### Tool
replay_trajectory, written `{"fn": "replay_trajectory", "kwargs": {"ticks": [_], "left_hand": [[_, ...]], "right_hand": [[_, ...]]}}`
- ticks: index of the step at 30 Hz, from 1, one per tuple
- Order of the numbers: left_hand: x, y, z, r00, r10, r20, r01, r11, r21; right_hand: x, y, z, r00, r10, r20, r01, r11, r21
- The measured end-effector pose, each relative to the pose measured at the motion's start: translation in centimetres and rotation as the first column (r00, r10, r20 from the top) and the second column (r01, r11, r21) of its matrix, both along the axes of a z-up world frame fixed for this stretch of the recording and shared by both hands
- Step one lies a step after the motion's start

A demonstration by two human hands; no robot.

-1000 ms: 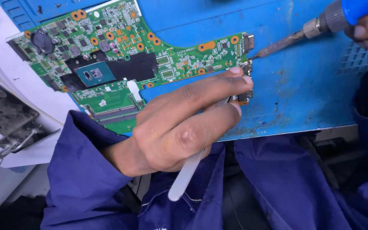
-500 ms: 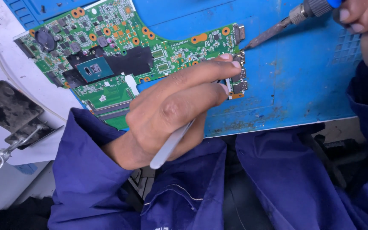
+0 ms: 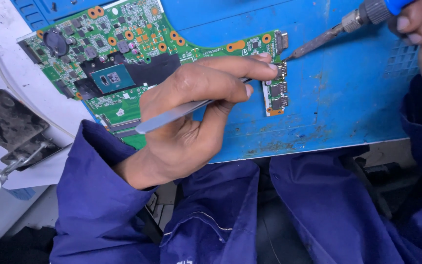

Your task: The person uses a soldering iron and tweezers to apply solder to a small circuit board. They repeatedly heat the component leads and add solder while holding the board steady on a blue workbench.

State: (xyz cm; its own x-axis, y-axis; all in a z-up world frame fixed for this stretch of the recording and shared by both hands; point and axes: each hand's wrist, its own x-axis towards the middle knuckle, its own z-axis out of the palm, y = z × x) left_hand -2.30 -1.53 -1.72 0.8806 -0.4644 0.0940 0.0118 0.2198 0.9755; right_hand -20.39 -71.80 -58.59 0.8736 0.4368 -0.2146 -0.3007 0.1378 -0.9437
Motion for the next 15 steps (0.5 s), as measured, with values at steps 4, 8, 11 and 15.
{"fn": "replay_trajectory", "kwargs": {"ticks": [4,8,11,15], "left_hand": [[0.4,0.0,0.0,0.999,0.045,-0.019,-0.045,0.999,0.008],[0.2,-0.1,-0.3,0.991,0.096,-0.095,-0.103,0.992,-0.077],[0.1,0.2,-0.3,0.978,0.104,-0.179,-0.118,0.991,-0.071],[0.2,0.5,0.0,0.961,0.076,-0.266,-0.105,0.990,-0.098]], "right_hand": [[8.3,5.9,6.6,0.781,0.479,0.400,-0.574,0.803,0.160],[4.9,5.2,11.4,0.764,0.442,0.469,-0.487,0.873,-0.029],[13.4,13.5,22.9,0.747,0.426,0.511,-0.413,0.899,-0.146],[6.5,0.9,16.0,0.829,0.521,0.201,-0.489,0.851,-0.189]]}}
